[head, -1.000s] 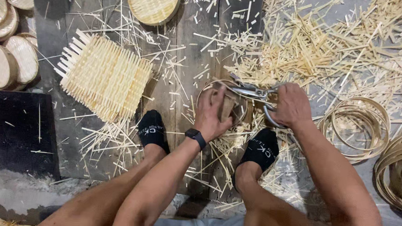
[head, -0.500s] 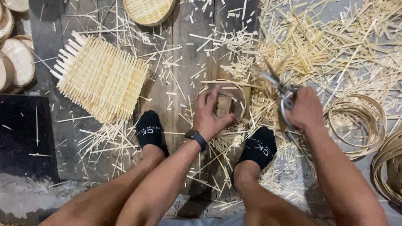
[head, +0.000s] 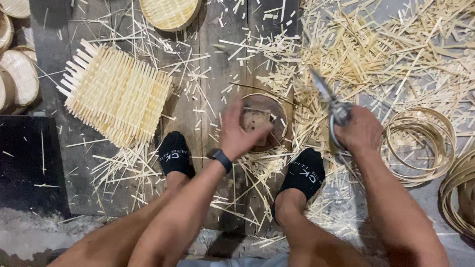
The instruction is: The person sits on the floor assembling round bamboo steamer baskets. They weave and fold a square bamboo mat around a wooden mold, trim excess strips with scissors, press a bamboo ring rim into place, and set finished basket bases aside with completed baskets.
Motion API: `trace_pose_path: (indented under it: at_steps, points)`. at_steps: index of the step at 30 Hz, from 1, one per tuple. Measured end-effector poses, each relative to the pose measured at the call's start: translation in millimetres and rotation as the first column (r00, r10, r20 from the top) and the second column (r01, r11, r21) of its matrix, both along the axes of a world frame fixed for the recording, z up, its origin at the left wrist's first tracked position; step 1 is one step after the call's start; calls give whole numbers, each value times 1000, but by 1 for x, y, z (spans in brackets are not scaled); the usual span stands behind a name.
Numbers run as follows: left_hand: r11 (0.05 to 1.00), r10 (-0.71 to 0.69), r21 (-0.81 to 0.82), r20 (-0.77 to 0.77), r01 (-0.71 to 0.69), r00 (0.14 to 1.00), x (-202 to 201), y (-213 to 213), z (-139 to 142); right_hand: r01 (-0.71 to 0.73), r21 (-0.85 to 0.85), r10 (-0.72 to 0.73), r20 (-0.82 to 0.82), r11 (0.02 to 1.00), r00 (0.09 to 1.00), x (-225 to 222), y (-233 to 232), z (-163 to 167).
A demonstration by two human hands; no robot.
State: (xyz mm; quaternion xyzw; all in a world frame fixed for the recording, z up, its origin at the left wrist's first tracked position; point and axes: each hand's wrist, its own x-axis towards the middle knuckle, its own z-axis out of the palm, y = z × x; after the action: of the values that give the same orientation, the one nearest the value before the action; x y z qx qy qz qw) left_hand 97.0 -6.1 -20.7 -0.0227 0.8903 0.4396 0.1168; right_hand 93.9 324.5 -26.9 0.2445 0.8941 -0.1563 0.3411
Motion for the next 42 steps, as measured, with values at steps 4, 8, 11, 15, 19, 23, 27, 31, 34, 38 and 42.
trace_pose_path:
  at_steps: [4, 8, 11, 15, 19, 23, 27, 31, 34, 38, 42]
  points:
    - [990, 70, -121, -21, -72, 997, -41, -19, -32, -91, 374, 227, -338, 923, 913, 9, -2, -8]
    - [990, 118, 39, 305, -136, 945, -61, -7, -52, 83, -208, -154, -356, 975, 922, 23, -34, -15]
    - [992, 46, 102, 267, -76, 963, -62, 16, -61, 80, -652, -292, -223, 754, 930, 20, -66, -34]
    - [997, 68, 19, 216, -74, 974, -60, 34, -73, 104, -695, -374, -249, 712, 894, 18, -74, -56]
    - [996, 81, 31, 159, -87, 984, -61, 41, -77, 191, -715, -448, -188, 672, 874, 16, -72, -54]
    - [978, 189, 42, 220, -202, 957, -58, 33, -69, 333, -686, -469, -12, 646, 883, 19, -69, -34]
    - [950, 188, -264, 67, -164, 980, -26, -4, -54, 371, -773, -480, 99, 514, 871, 37, -68, -33]
    - [960, 248, 21, 399, -280, 883, -8, -26, -52, 392, -776, -526, 91, 495, 846, 44, -63, -57]
    - [936, 310, 7, 455, -351, 835, -14, -23, -53, 405, -800, -542, 121, 443, 832, 41, -65, -61]
    - [930, 364, -144, 474, -338, 801, -22, -16, -40, 414, -824, -604, 112, 388, 789, 38, -72, -36]
    - [717, 309, 331, 638, -613, 705, -6, -15, -25, 547, -837, -697, 379, 23, 609, 44, -72, -2]
